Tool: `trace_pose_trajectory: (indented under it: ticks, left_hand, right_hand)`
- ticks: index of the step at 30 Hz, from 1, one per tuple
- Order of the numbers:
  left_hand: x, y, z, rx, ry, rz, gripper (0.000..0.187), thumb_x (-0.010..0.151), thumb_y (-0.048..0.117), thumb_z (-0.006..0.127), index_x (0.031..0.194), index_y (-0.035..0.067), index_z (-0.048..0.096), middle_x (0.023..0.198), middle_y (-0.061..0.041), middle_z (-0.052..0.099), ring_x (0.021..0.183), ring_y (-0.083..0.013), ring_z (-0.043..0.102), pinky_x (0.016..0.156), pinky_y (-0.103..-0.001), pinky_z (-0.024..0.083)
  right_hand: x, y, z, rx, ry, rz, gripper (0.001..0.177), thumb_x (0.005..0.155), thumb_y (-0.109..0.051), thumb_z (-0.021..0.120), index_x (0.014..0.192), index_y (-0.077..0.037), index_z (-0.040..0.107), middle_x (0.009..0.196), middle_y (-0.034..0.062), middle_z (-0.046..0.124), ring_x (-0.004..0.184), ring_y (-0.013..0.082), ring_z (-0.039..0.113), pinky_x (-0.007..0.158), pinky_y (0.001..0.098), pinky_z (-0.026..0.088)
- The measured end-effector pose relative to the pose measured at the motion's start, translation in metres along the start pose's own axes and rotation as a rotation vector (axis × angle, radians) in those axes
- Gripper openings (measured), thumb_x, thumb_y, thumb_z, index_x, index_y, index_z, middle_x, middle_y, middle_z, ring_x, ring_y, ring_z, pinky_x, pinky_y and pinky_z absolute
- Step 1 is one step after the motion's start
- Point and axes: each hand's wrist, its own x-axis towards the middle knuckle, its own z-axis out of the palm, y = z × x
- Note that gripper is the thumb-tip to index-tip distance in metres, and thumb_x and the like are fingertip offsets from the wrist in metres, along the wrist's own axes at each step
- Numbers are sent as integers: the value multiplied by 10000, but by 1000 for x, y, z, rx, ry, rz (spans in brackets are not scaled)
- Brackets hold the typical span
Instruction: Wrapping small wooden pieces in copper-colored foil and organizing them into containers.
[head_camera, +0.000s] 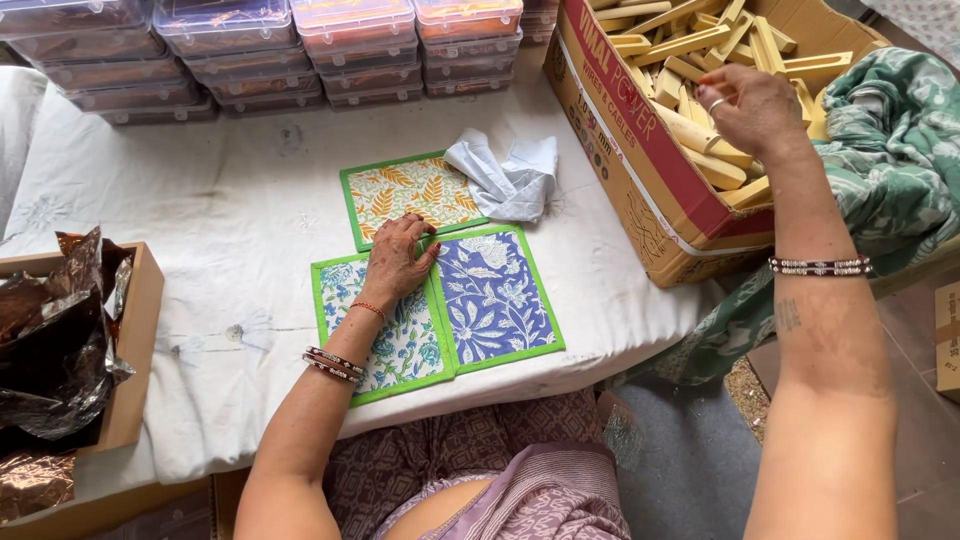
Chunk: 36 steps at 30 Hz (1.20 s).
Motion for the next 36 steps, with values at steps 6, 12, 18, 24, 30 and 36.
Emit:
trace_pose_trajectory:
  ticks: [6, 12, 18, 24, 30, 36]
  left_hand:
    - [0, -2, 3, 1, -7, -27, 271, 899, 280, 750, 1096, 95, 727, 1294, -109, 673, 1238, -286, 596, 1126, -440, 400]
    - [1, -1, 2, 28, -54, -48, 266, 922, 297, 740, 1101, 102, 726, 1291, -106, 668, 1228, -285, 595, 1150, -434, 393]
    - [1, -6, 6, 54, -53, -20, 270, 935, 306, 727, 1119, 108, 731, 1327, -119, 650, 1270, -293, 567, 1175, -451, 356]
    - [0, -11, 11, 42, -10, 8, 279, 907, 304, 736, 1105, 107, 736, 1349, -134, 638, 1288, -313, 550, 1144, -443, 363]
    - [-1, -4, 3, 19, -39, -4, 250, 923, 293, 728, 1101, 118, 730, 1316, -107, 651, 1276, -291, 565, 1181, -453, 353]
    - [-1, -6, 5, 6, -31, -1, 253, 907, 292, 736, 1097, 125, 732, 1325, -107, 646, 1296, -294, 554, 1200, -467, 322]
  right_hand:
    - [23, 12, 33, -392, -336, 71, 508, 987, -426, 687, 1457, -272, 575, 1366, 101, 644, 1303, 293, 550, 1107, 472, 425]
    - [34, 60, 49, -323, -16, 76, 365, 998, -167, 693, 1362, -178, 719, 1196, 131, 758, 1076, 290, 712, 986, 478, 560]
    - [18, 43, 15, 346, -58, 517, 287, 820, -240, 677, 1094, -175, 733, 1055, -50, 741, 894, 236, 727, 868, 434, 622]
    - [13, 18, 24, -452, -347, 391, 389, 854, -432, 701, 1169, -226, 800, 1085, 124, 812, 1090, 304, 719, 1015, 510, 486]
    - [22, 44, 48, -442, -323, 249, 488, 923, -561, 650, 1316, -279, 722, 1257, 104, 723, 1191, 306, 646, 1008, 543, 496]
    - [25, 38, 46, -124, -350, 190, 504, 899, -403, 677, 1370, -223, 693, 1216, 83, 783, 1121, 239, 721, 1022, 444, 548]
